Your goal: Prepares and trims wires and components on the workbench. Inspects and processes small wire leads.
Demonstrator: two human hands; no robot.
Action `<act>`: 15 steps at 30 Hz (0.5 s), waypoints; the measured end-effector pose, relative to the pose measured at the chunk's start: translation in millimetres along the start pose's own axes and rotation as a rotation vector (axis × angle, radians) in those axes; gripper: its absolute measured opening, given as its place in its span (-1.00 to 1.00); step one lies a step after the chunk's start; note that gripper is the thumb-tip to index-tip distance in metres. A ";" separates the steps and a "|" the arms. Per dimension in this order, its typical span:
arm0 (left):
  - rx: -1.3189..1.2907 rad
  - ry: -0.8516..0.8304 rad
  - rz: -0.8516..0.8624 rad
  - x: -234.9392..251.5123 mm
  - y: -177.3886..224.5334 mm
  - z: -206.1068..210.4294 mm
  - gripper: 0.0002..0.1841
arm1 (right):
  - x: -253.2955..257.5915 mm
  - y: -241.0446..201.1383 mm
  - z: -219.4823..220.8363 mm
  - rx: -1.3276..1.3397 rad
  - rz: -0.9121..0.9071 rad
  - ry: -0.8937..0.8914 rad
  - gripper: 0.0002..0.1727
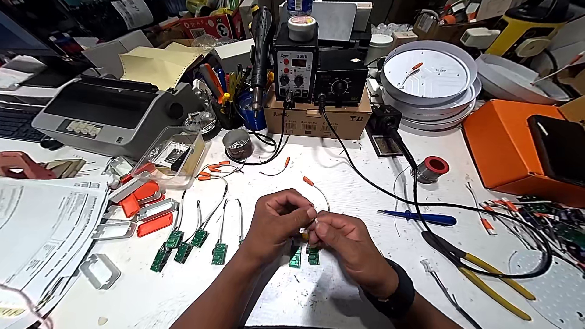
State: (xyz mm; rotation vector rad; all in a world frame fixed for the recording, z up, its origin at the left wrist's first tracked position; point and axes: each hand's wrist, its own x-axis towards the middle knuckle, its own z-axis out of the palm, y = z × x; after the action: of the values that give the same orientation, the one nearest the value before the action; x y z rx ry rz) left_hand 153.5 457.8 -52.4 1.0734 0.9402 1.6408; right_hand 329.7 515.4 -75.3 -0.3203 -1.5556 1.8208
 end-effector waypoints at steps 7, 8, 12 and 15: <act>0.159 0.116 0.141 -1.1 -4.7 5.6 -0.96 | -1.7 5.0 7.1 -0.136 -0.138 0.208 -0.80; 0.176 0.107 0.157 -1.2 -5.2 4.9 -0.95 | -1.9 5.0 7.6 -0.135 -0.147 0.219 -0.81; 0.194 0.045 0.184 -1.3 -6.3 0.8 -0.88 | -0.9 2.6 5.1 -0.137 -0.173 0.221 -0.85; 0.140 0.032 0.119 -1.9 -6.8 0.7 -0.85 | -0.1 1.6 0.8 -0.370 -0.288 0.222 -0.85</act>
State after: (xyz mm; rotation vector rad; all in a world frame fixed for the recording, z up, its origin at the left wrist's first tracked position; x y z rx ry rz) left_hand 156.5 458.0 -58.9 1.2213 1.0417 1.7133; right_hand 328.8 514.7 -76.6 -0.4290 -1.6773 1.2323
